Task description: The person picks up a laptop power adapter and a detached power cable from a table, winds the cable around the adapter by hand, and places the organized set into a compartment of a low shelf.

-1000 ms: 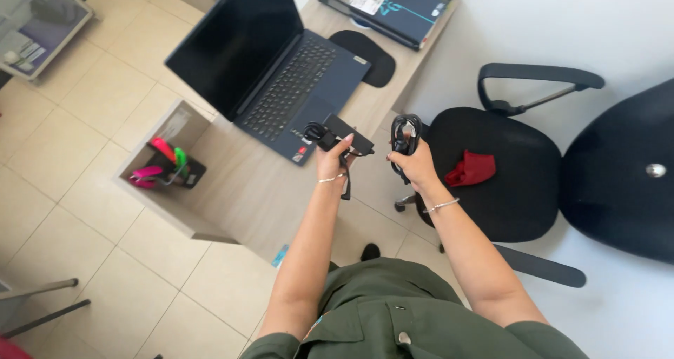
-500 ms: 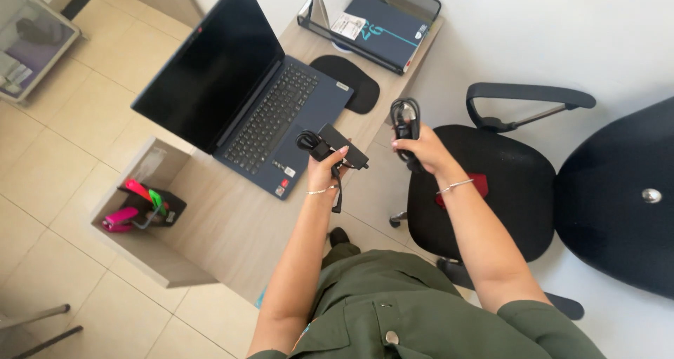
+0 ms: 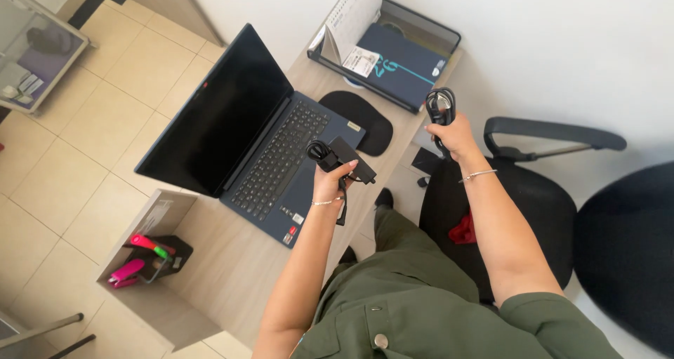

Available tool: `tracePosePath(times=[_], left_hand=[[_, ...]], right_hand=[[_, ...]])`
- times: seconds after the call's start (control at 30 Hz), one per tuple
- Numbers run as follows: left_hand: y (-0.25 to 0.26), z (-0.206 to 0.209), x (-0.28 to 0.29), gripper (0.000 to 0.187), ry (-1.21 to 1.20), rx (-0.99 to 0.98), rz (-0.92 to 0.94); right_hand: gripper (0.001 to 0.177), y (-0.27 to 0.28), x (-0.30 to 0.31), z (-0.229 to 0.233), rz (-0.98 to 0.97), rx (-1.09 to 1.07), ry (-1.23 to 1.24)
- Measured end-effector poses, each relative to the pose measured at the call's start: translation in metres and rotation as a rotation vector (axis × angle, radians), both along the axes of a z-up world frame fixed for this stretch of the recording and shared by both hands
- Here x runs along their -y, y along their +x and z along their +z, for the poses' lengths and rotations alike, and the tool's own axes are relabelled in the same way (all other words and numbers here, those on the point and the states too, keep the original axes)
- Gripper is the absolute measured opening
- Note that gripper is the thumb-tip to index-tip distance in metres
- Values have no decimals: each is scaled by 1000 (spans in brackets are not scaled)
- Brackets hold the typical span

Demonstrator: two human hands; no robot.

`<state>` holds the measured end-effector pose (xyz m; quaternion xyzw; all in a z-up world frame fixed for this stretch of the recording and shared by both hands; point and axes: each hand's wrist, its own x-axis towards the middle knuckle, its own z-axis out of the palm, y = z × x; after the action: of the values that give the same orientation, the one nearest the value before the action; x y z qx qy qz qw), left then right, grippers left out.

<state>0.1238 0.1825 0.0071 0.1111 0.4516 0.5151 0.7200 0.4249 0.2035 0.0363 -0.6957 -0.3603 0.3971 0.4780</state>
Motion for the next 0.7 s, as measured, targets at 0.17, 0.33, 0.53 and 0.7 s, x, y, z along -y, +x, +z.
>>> tracePosePath(times=[0.17,0.33,0.53,0.7], left_hand=[[40,3,-52,61,-13,-7,65],[101,3,-130,65,-19,23,126],[151,-7,-185,61,-35,-6,159],[173,-27,-212,63,-79,-44,164]], right_hand=[[18,50,-81,-25,32,73,-36],[19,106,-179,-38,63,145,-76],[12,151,-263,-49,214,332,-221],[45,157,-305,-73,497,650,-247]])
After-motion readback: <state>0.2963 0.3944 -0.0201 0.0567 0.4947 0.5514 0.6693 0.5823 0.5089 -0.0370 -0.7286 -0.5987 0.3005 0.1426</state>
